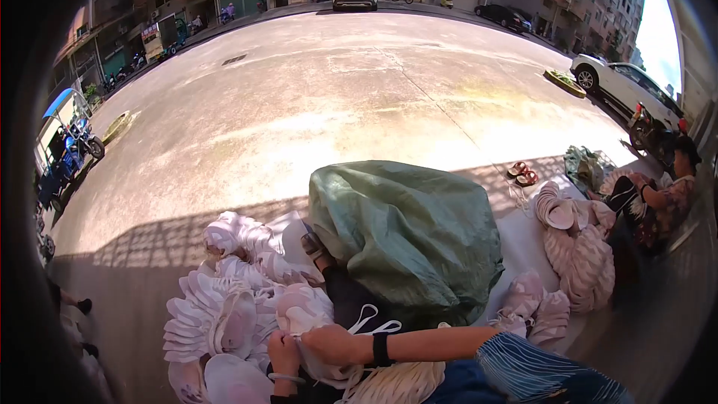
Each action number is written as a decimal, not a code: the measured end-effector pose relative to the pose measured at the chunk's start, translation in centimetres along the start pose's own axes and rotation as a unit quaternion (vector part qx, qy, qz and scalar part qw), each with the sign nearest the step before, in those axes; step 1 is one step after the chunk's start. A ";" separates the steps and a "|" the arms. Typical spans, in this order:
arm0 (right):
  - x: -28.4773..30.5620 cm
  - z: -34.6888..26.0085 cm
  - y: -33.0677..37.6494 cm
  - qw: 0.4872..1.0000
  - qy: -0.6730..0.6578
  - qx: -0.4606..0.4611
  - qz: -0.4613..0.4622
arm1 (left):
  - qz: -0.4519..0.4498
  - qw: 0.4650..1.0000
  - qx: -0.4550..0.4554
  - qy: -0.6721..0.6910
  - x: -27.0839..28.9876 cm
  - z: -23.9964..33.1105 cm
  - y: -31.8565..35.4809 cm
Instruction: The person is threading laces through the eyelets of several pairs of white and pink athletic shoes while sitting on the ground outside.
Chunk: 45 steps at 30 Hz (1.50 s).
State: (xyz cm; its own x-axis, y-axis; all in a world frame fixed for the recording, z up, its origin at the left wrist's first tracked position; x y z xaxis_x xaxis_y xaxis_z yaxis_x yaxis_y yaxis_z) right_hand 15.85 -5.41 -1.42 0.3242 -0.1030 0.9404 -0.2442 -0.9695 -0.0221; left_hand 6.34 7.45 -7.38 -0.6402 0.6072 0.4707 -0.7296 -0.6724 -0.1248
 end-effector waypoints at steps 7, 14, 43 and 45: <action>-2.0 -0.2 0.1 0.984 -0.172 0.046 -0.019 | -0.033 0.994 0.052 0.095 -0.7 0.7 -0.2; -0.6 2.3 0.9 0.982 -0.182 0.047 -0.033 | -0.060 0.987 0.086 0.122 -1.3 2.2 0.0; 0.3 1.9 4.1 0.988 -0.081 -0.099 -0.083 | -0.192 0.890 0.341 0.235 1.4 6.0 7.1; 0.3 2.0 4.3 0.987 -0.096 -0.093 -0.090 | -0.184 0.862 0.355 0.311 0.5 5.6 7.2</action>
State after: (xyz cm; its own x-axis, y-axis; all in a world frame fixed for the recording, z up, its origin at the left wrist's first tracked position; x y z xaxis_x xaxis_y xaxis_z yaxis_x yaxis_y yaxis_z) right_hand 16.69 -10.04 -1.94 0.5402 0.0091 0.8415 -0.3251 -0.9200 0.2187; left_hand 2.13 0.55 -3.10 -0.5635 0.7957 -0.2218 -0.7207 -0.3424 0.6027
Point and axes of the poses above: each hand's wrist, its own y-axis away from the middle knuckle, its own x-axis out of the back of the hand, z = x × y, the point moved 3 cm from there along -y, towards the middle knuckle, and after that the axes turned 14 degrees about y, right-handed, at the moved point
